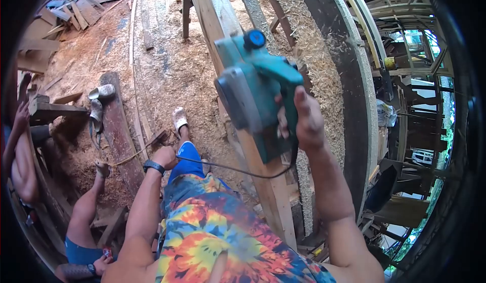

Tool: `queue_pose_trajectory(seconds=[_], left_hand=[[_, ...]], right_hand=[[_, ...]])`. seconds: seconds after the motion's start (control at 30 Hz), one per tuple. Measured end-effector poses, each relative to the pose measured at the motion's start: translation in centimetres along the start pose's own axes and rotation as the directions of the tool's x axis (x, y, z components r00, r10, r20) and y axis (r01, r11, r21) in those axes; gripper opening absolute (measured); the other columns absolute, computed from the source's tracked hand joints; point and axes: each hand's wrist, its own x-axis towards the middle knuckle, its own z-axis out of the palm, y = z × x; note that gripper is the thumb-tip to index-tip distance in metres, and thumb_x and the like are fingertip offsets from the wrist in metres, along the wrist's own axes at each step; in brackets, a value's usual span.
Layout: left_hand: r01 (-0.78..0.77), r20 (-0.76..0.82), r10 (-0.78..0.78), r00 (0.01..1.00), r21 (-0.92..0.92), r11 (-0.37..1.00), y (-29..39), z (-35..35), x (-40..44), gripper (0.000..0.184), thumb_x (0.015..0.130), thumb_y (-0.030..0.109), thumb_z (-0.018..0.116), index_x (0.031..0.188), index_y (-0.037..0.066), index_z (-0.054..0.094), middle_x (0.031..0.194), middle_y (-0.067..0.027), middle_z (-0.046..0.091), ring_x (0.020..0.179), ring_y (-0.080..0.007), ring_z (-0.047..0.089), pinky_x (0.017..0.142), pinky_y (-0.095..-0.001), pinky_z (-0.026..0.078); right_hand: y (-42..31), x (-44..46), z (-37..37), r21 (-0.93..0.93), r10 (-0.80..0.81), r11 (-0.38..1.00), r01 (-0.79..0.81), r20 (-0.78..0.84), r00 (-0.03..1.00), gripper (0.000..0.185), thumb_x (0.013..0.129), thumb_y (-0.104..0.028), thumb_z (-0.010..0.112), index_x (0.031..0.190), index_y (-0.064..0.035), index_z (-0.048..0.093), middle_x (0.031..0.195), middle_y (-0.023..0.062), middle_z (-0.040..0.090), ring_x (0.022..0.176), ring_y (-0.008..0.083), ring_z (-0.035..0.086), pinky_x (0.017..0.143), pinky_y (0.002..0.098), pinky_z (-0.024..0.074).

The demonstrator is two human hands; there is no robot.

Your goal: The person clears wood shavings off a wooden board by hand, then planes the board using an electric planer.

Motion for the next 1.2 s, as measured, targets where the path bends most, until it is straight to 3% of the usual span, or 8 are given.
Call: queue_pose_trajectory(seconds=[0.17, 0.3, 0.4, 0.57, 0.63, 0.73, 0.9, 1.2], left_hand=[[-0.053, -0.017, 0.052, 0.999, -0.051, 0.997, -1.4, -1.6, 1.3, 0.035, 0.084, 0.035, 0.071, 0.085, 0.0, 0.072, 0.086, -0.0286, 0.068, 0.084, -0.0418, 0.068, 0.075, -0.0491, 0.054], [0.07, -0.082, -0.109, 0.991, -0.377, 0.924, -0.5, -4.6, 1.1, 0.036, 0.086, 0.033, 0.073, 0.087, -0.003, 0.07, 0.086, -0.0297, 0.068, 0.085, -0.0439, 0.068, 0.075, -0.0494, 0.053], [0.002, -0.228, -0.16, 0.96, -0.569, 0.822, 0.1, -7.2, 0.4, 0.03, 0.088, 0.026, 0.072, 0.093, -0.003, 0.066, 0.082, -0.022, 0.068, 0.078, -0.035, 0.068, 0.072, -0.0434, 0.052], [0.026, -0.218, -0.298, 0.929, -0.767, 0.641, 1.2, -13.3, -1.6, 0.026, 0.09, 0.021, 0.069, 0.097, -0.004, 0.065, 0.084, -0.0132, 0.071, 0.079, -0.0212, 0.069, 0.072, -0.0366, 0.053], [0.058, -0.289, -0.304, 0.908, -0.631, 0.774, 0.6, -13.6, -1.9, 0.029, 0.089, 0.024, 0.07, 0.098, -0.003, 0.065, 0.083, -0.0175, 0.07, 0.081, -0.0283, 0.07, 0.073, -0.0395, 0.053], [0.106, -0.336, -0.251, 0.908, -0.395, 0.913, -3.1, -10.4, -1.8, 0.031, 0.087, 0.028, 0.073, 0.089, -0.002, 0.065, 0.085, -0.0244, 0.068, 0.081, -0.0398, 0.066, 0.073, -0.0448, 0.051], [0.293, -0.108, -0.316, 0.943, -0.185, 0.938, -2.1, -6.5, -4.7, 0.033, 0.085, 0.027, 0.069, 0.103, -0.001, 0.07, 0.103, -0.0284, 0.069, 0.1, -0.043, 0.067, 0.088, -0.0494, 0.053], [-0.148, 0.089, 0.147, 0.985, 0.011, 0.989, 7.3, 7.8, -6.2, 0.032, 0.08, 0.029, 0.065, 0.088, 0.0, 0.073, 0.092, -0.0251, 0.072, 0.088, -0.0417, 0.07, 0.079, -0.0492, 0.057]], right_hand=[[-5.9, 16.1, 3.1, 0.043, -0.097, 0.995, 0.095, 0.041, 0.994, 0.063, 0.1, -0.061, 0.047, 0.099, 0.0012, 0.057, 0.06, 0.0057, 0.054, 0.043, 0.0143, 0.051, 0.045, 0.0307, 0.0478], [-9.7, 28.9, 5.2, 0.1, -0.145, 0.985, 0.14, 0.05, 0.988, 0.06, 0.1, -0.059, 0.049, 0.097, 0.0003, 0.058, 0.06, 0.0056, 0.055, 0.043, 0.0146, 0.052, 0.045, 0.0308, 0.0479], [-11.7, 36.0, 6.2, 0.127, -0.172, 0.978, 0.165, 0.046, 0.984, 0.059, 0.1, -0.058, 0.049, 0.097, 0.0001, 0.058, 0.061, 0.0055, 0.055, 0.044, 0.0147, 0.052, 0.045, 0.0308, 0.0479], [-13.4, 40.2, 7.0, 0.158, -0.201, 0.969, 0.189, 0.061, 0.978, 0.058, 0.1, -0.057, 0.05, 0.097, -0.0003, 0.058, 0.061, 0.0053, 0.055, 0.044, 0.0147, 0.053, 0.045, 0.0308, 0.0479], [-13.3, 39.4, 6.7, 0.157, -0.22, 0.966, 0.208, 0.067, 0.973, 0.057, 0.1, -0.057, 0.051, 0.097, -0.0005, 0.058, 0.061, 0.0052, 0.055, 0.044, 0.0148, 0.053, 0.045, 0.0308, 0.0479], [-11.4, 35.0, 5.8, 0.147, -0.241, 0.963, 0.226, 0.093, 0.966, 0.056, 0.1, -0.056, 0.051, 0.097, -0.0007, 0.058, 0.061, 0.0051, 0.055, 0.044, 0.0148, 0.053, 0.045, 0.0309, 0.0479], [-4.2, 14.6, 1.9, 0.149, -0.12, 0.983, 0.111, 0.052, 0.991, 0.053, 0.099, -0.054, 0.053, 0.094, -0.0016, 0.056, 0.061, 0.0042, 0.054, 0.044, 0.0149, 0.053, 0.043, 0.0312, 0.0475], [12.1, -27.8, -5.4, 0.123, 0.075, 0.99, -0.063, -0.099, 0.992, 0.08, 0.091, -0.07, 0.053, 0.113, 0.0071, 0.055, 0.06, 0.0053, 0.055, 0.048, 0.0145, 0.054, 0.05, 0.0296, 0.0489]])
